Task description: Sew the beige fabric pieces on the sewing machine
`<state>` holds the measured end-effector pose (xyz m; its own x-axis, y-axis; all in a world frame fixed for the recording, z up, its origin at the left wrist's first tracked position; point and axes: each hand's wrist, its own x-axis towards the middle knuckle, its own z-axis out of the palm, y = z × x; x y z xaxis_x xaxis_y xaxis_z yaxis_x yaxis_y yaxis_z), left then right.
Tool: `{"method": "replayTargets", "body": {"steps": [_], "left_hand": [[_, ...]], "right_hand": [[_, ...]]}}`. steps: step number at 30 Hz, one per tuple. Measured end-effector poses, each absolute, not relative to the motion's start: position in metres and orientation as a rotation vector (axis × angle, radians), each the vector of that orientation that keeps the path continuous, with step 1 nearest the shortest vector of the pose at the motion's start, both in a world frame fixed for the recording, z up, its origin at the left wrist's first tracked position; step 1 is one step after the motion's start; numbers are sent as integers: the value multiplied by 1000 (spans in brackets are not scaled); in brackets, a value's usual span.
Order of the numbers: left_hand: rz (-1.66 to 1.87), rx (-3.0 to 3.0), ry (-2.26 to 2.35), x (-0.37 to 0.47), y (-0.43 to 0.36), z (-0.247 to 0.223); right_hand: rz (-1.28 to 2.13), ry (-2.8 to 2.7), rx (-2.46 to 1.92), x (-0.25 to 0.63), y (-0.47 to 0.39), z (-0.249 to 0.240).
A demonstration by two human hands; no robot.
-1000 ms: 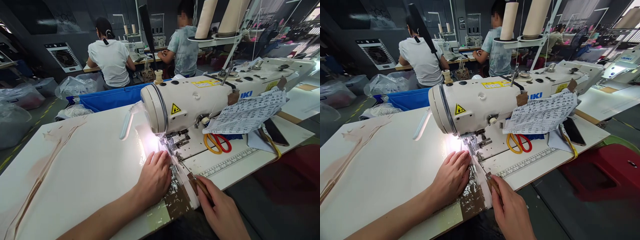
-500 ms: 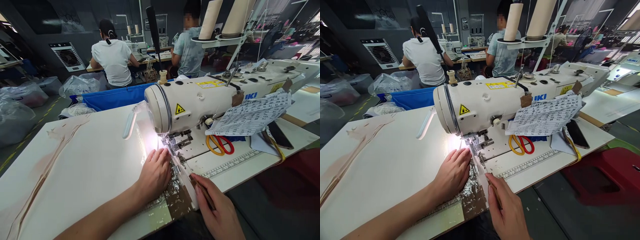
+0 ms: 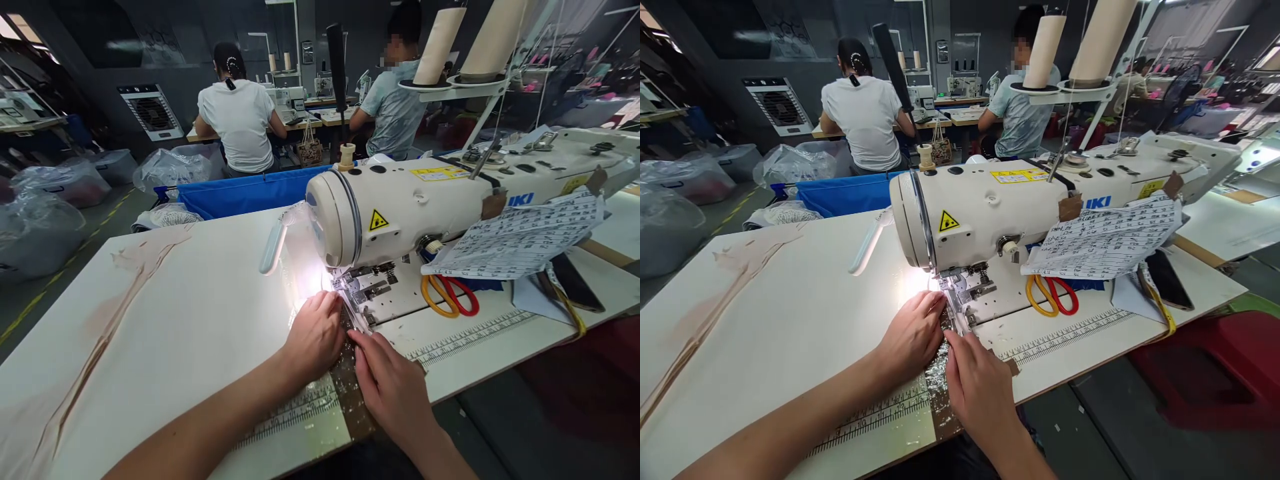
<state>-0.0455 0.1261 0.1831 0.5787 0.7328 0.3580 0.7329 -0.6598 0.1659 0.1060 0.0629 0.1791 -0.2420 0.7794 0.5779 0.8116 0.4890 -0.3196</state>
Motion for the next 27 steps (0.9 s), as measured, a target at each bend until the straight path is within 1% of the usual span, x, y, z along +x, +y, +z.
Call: {"method": "replayTargets", "body": {"steps": [8, 21, 27], "left_hand": [[-683, -2765, -1279, -48, 126, 182], [-638, -2750, -1378, -53, 133, 185], [-730, -2776, -1385, -56, 136, 190]], "right_hand": [[-244, -2084, -1361, 99, 71, 176], [-376, -2168, -1455, 90, 74, 175], [-347, -2091, -1426, 96, 63, 177]]}}
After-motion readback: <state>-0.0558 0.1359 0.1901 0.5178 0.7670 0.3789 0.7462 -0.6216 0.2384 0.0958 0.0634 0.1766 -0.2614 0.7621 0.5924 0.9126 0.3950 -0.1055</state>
